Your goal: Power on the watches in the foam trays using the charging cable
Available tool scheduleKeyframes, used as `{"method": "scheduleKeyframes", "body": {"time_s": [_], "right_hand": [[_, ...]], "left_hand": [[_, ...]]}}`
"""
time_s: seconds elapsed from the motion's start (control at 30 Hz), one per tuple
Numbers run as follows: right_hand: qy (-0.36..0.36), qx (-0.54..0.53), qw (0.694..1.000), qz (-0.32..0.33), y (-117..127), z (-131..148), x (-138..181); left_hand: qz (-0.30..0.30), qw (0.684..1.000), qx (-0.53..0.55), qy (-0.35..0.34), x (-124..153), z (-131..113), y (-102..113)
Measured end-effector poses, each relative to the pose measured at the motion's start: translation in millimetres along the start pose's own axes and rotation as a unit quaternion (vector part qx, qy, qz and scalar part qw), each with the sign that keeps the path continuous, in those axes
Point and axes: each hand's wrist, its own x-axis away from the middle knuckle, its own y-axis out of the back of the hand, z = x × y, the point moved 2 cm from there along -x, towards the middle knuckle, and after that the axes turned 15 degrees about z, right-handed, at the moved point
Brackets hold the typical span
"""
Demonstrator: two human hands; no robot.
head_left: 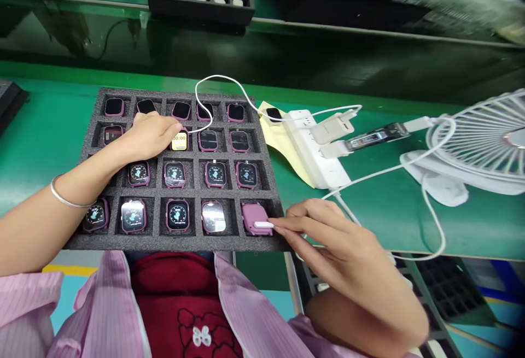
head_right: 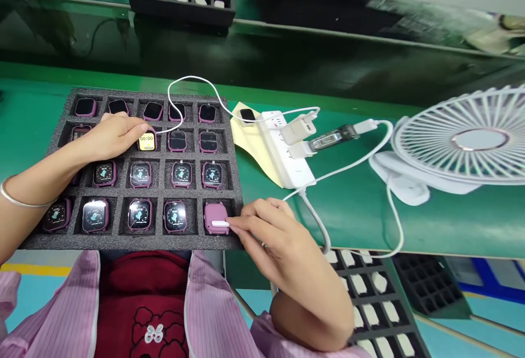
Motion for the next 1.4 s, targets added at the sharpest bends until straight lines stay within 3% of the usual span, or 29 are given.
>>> {"method": "scheduleKeyframes", "body": {"time_s": [0.3, 0.7, 1.0, 1.2, 1.4], "right_hand": [[-0.049, 0.030, 0.998, -0.002, -16.9, -28.2, -11.4], [-0.022, -0.070, 0.997, -0.027, -21.0, -31.0, -13.4], [-0.088, 0.010, 0.996, -0.026, -27.6, -19.1, -10.5], [-0.096, 0.012, 0.995, -0.031, -30.4, -18.1, -10.3], [-0.097, 0.010, 0.995, -0.033, -30.1, -18.5, -10.7]], "left_hand": [[-0.004, 1.000, -0.004, 0.010, 0.5, -2.3, -2.6], [-0.018, 1.000, -0.017, -0.005, 2.4, -1.1, -3.6], [-0.015, 1.000, -0.016, 0.021, -1.0, 1.4, -0.5], [-0.026, 0.999, -0.021, 0.025, -0.7, 0.6, -0.5], [-0.063, 0.992, 0.104, 0.015, 5.0, -1.1, 0.7]]}}
